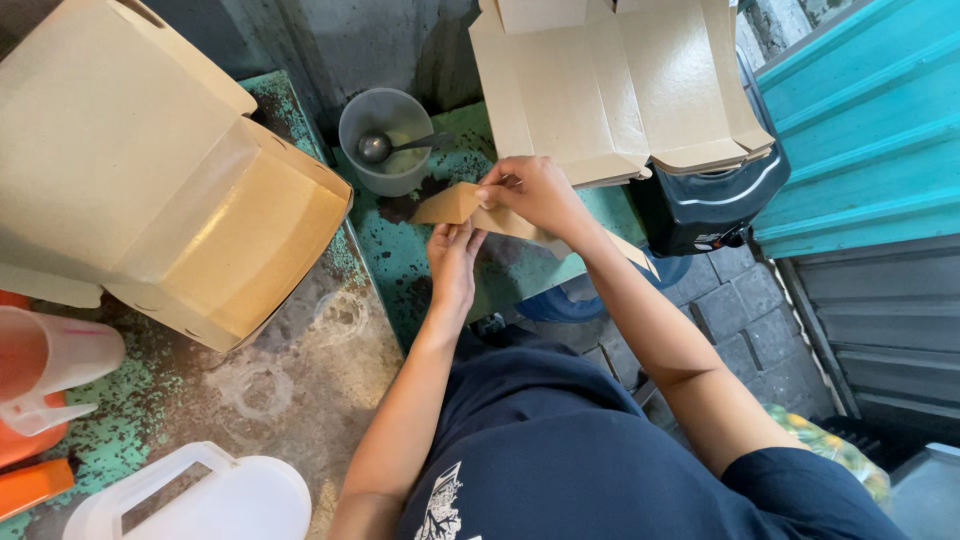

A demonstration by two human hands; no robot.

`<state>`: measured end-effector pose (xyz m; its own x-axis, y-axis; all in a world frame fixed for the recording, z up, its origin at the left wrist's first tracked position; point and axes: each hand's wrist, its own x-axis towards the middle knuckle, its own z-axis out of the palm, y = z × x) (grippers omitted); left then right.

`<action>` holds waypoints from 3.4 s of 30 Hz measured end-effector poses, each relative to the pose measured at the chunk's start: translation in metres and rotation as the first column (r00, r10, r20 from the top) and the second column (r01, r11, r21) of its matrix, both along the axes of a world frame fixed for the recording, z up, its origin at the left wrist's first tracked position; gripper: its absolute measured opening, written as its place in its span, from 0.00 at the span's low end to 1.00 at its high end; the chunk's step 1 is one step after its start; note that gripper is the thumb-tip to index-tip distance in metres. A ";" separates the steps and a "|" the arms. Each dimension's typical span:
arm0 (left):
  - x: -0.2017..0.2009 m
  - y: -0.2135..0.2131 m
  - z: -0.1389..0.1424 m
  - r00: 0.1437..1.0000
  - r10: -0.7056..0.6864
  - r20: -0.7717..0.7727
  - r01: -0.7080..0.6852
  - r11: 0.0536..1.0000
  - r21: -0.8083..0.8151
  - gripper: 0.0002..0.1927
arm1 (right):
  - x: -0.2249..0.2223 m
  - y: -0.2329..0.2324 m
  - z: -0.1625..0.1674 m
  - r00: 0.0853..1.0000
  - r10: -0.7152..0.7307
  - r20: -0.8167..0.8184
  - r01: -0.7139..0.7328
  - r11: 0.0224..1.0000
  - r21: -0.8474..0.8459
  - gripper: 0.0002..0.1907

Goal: The person assembles flat cardboard boxes by folding and tucking the flaps into place. They handle multiple boxes one at a time, stacking completed boxes on the left side of the workspace.

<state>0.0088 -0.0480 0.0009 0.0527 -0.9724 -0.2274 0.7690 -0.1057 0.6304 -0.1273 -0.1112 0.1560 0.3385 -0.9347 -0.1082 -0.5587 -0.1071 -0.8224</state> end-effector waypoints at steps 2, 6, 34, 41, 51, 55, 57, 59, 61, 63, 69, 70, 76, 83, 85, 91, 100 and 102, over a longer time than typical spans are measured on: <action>0.000 0.000 0.001 0.999 -0.041 -0.012 0.041 0.999 -0.014 0.13 | 0.001 0.001 -0.001 1.000 -0.007 -0.022 0.004 0.995 -0.097 0.09; 0.001 0.002 0.005 0.997 -0.074 -0.036 0.073 0.997 -0.038 0.14 | 0.002 0.006 -0.003 1.000 0.001 -0.013 -0.004 0.976 -0.219 0.09; -0.009 0.006 0.026 0.995 -0.103 0.011 0.103 0.994 -0.020 0.20 | 0.002 -0.012 -0.006 0.955 -0.062 0.290 -0.028 0.954 0.298 0.17; -0.006 0.002 0.026 0.991 -0.020 0.129 0.013 0.998 0.056 0.18 | -0.001 -0.016 -0.001 0.960 0.036 0.277 -0.121 0.947 0.298 0.16; -0.005 0.003 0.019 0.993 -0.078 0.092 0.081 0.996 -0.024 0.17 | -0.004 -0.018 0.003 0.991 0.115 0.068 -0.124 0.982 0.141 0.16; -0.009 0.002 0.005 0.991 -0.119 -0.060 0.117 0.993 -0.026 0.14 | -0.007 -0.013 0.006 0.992 0.125 0.005 -0.124 0.989 -0.076 0.12; -0.010 0.001 -0.003 0.989 -0.110 -0.094 0.109 0.994 -0.015 0.12 | -0.007 -0.008 0.006 0.995 0.097 -0.021 -0.099 0.986 -0.136 0.12; -0.009 0.000 -0.009 0.991 -0.091 -0.095 0.091 0.996 -0.003 0.10 | -0.005 -0.003 0.006 0.996 0.092 0.017 -0.087 0.982 -0.170 0.10; -0.009 0.000 -0.011 0.992 -0.092 -0.089 0.092 0.996 0.003 0.11 | -0.003 0.002 0.005 0.997 0.078 -0.026 -0.082 0.959 -0.272 0.09; -0.010 0.001 -0.011 0.991 -0.093 -0.096 0.094 0.996 0.009 0.11 | 0.001 0.008 0.002 0.989 0.038 -0.143 -0.097 0.896 -0.434 0.08; -0.010 0.002 -0.002 0.989 -0.096 -0.110 0.098 0.995 0.014 0.12 | 0.007 0.019 -0.003 0.997 -0.034 -0.075 -0.006 0.882 -0.472 0.08; -0.010 0.002 -0.001 0.990 -0.094 -0.109 0.095 0.995 0.008 0.12 | 0.008 0.019 -0.003 0.997 -0.036 -0.066 0.000 0.877 -0.480 0.08; -0.011 0.004 -0.005 0.993 -0.079 -0.090 0.078 0.997 -0.017 0.10 | 0.008 0.024 0.003 1.000 -0.020 -0.018 0.009 0.887 -0.462 0.06; -0.015 0.004 -0.006 0.996 -0.054 -0.067 0.052 0.998 -0.026 0.08 | 0.012 0.029 0.006 0.999 -0.032 -0.007 0.027 0.909 -0.416 0.07; -0.015 0.005 -0.002 0.996 -0.039 -0.075 0.036 0.998 -0.043 0.08 | 0.012 0.031 0.007 0.999 -0.034 -0.026 0.020 0.913 -0.408 0.07; -0.015 0.010 0.017 0.995 -0.054 -0.081 0.054 0.999 0.000 0.12 | 0.000 0.028 0.008 1.000 0.010 -0.016 -0.015 0.946 -0.325 0.08; -0.008 0.010 0.033 0.999 -0.002 0.041 0.006 0.995 -0.100 0.12 | -0.009 0.010 -0.005 0.982 -0.024 0.187 0.045 0.993 -0.107 0.10; -0.009 0.011 0.037 0.996 0.020 0.082 -0.009 0.991 -0.131 0.12 | -0.006 0.013 -0.008 0.980 -0.023 0.200 0.055 0.986 -0.156 0.09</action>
<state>0.0002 -0.0366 0.0376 0.0809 -0.9924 -0.0926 0.7144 -0.0071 0.6997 -0.1331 -0.0981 0.1480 0.3007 -0.9475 0.1089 -0.3942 -0.2274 -0.8904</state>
